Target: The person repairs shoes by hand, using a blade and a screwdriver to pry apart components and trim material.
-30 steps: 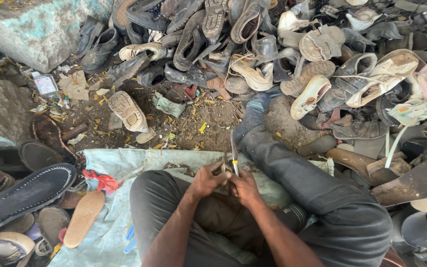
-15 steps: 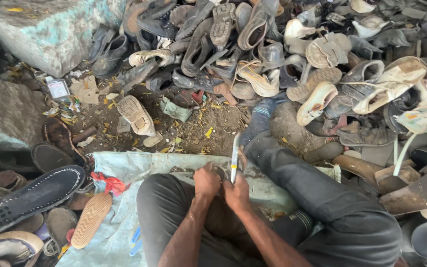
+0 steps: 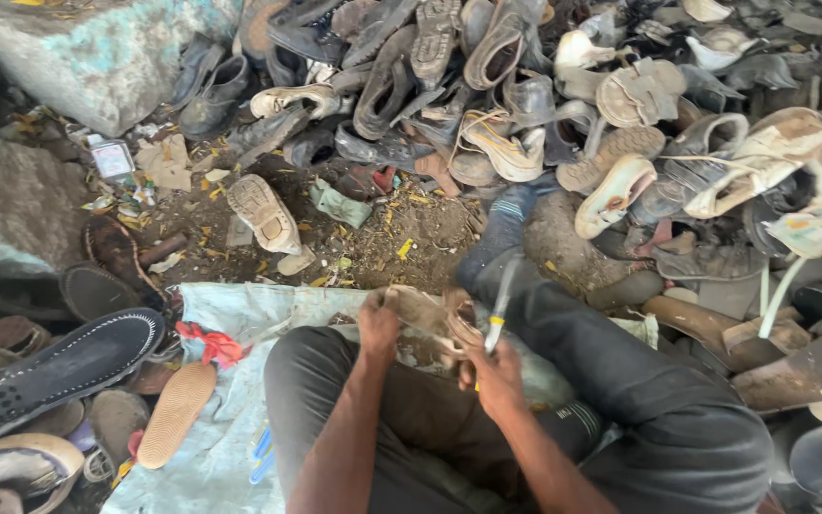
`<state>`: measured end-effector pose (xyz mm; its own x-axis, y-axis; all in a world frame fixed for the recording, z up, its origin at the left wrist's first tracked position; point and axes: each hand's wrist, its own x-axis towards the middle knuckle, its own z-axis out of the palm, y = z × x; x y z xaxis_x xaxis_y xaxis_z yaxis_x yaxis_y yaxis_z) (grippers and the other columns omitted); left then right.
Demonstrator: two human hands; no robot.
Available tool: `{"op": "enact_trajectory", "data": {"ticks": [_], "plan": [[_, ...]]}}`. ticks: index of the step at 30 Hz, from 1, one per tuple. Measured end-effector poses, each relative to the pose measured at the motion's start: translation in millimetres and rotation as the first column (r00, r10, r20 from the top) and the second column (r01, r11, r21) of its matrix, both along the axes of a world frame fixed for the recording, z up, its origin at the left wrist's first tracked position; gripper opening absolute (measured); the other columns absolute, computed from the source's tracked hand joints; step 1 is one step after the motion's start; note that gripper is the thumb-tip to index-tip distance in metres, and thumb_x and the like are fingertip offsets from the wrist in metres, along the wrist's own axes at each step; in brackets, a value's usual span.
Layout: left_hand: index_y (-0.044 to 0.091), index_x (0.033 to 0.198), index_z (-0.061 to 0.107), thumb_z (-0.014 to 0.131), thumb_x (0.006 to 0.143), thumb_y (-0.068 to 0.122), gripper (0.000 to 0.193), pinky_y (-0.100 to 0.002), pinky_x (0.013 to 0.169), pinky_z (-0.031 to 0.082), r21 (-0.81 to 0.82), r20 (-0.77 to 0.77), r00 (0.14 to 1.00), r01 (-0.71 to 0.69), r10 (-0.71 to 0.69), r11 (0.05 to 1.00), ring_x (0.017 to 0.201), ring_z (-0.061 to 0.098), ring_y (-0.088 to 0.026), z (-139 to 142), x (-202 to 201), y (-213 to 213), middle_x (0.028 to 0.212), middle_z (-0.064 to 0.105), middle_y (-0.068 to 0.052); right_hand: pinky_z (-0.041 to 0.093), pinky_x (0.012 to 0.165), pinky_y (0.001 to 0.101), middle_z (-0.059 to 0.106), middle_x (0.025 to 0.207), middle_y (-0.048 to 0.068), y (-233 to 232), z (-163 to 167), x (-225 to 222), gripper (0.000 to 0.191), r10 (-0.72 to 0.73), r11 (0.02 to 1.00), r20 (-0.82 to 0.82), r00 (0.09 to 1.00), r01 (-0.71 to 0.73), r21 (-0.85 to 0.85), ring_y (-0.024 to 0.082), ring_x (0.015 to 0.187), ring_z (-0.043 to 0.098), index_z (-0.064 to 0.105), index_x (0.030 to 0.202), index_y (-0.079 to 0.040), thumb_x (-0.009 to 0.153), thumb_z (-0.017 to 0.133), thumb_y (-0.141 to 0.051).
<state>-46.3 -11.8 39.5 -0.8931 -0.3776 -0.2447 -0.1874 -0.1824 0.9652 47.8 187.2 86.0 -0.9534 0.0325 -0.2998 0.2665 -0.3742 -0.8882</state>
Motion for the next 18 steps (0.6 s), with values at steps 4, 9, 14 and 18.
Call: {"op": "enact_trajectory", "data": {"ticks": [4,9,14,18], "plan": [[0.002,0.096,0.070,0.061,0.100,0.029,0.028,-0.036,0.067,0.052,-0.048,0.008,1.000,0.009,-0.009,0.999,0.071,0.061,-0.017,-3.9,3.1,23.4,0.081,0.069,-0.010,0.033,0.035,0.0302,0.059,0.067,0.001,-12.5,0.0,-4.2,0.031,0.019,0.991,0.305,0.952,-0.059,0.123,0.013,0.039,0.044,0.064,0.116,-0.015,0.086,0.066,-0.010],[-0.002,0.083,0.074,0.055,0.101,0.037,0.046,-0.051,0.068,0.051,-0.728,-0.136,0.990,-0.078,-0.031,0.681,0.068,0.068,-0.041,9.6,6.1,36.0,0.079,0.071,-0.024,0.026,0.036,0.0311,0.045,0.059,0.000,-22.3,3.8,-8.6,0.023,-0.018,0.953,0.280,0.960,-0.068,0.294,0.012,0.040,0.035,0.068,0.105,-0.002,0.093,0.076,-0.021],[-0.001,0.079,0.071,0.053,0.102,0.040,0.050,-0.046,0.060,0.053,-0.746,0.090,0.991,0.003,0.095,0.666,0.063,0.067,-0.030,24.2,-17.1,32.4,0.076,0.072,-0.021,0.028,0.037,0.0294,0.047,0.056,0.000,-22.5,3.0,-15.1,0.023,0.096,0.961,0.275,0.957,-0.161,0.225,0.010,0.039,0.035,0.069,0.114,-0.021,0.092,0.064,-0.016],[0.004,0.085,0.074,0.051,0.100,0.038,0.044,-0.040,0.059,0.060,-0.602,0.370,0.913,0.096,0.170,0.793,0.064,0.073,-0.026,22.2,-49.8,8.3,0.081,0.075,-0.017,0.032,0.035,0.0338,0.054,0.062,0.006,-25.9,-2.1,-3.8,0.012,-0.001,0.992,0.310,0.951,-0.039,0.124,0.015,0.039,0.043,0.062,0.103,-0.001,0.092,0.062,-0.007]]}}
